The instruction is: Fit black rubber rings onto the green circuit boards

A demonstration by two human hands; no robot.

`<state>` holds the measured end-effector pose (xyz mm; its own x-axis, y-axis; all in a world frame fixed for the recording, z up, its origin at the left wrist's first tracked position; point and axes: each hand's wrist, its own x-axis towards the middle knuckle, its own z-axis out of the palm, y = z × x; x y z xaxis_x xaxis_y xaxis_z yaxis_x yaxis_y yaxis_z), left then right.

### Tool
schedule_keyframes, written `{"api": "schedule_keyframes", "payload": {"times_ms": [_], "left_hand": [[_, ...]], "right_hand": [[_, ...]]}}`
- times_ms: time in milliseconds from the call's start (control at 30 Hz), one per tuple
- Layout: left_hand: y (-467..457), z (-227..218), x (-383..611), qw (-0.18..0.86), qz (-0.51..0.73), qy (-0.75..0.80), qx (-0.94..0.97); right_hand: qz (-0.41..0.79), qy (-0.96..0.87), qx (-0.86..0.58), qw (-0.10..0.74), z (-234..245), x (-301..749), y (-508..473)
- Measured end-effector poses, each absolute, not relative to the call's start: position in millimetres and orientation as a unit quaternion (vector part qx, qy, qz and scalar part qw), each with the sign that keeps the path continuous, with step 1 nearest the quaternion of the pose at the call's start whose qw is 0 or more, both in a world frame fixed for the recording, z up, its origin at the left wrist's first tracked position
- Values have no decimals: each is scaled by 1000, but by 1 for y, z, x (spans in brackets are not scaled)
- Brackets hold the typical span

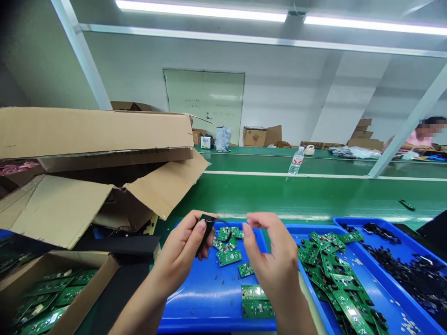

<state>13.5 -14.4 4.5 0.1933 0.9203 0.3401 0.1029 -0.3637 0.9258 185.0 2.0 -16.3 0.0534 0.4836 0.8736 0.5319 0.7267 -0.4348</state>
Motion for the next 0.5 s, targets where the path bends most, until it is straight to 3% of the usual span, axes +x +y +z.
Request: {"api": "schedule_keyframes", "payload": {"times_ms": [367,500], "left_hand": [[-20,5,15,260,453,363,772],[-20,7,13,237,413,344,810]], "right_hand": [[273,-657,-384,588,-14,177,-5],[318,-634,-374,598,-10,181,2]]}}
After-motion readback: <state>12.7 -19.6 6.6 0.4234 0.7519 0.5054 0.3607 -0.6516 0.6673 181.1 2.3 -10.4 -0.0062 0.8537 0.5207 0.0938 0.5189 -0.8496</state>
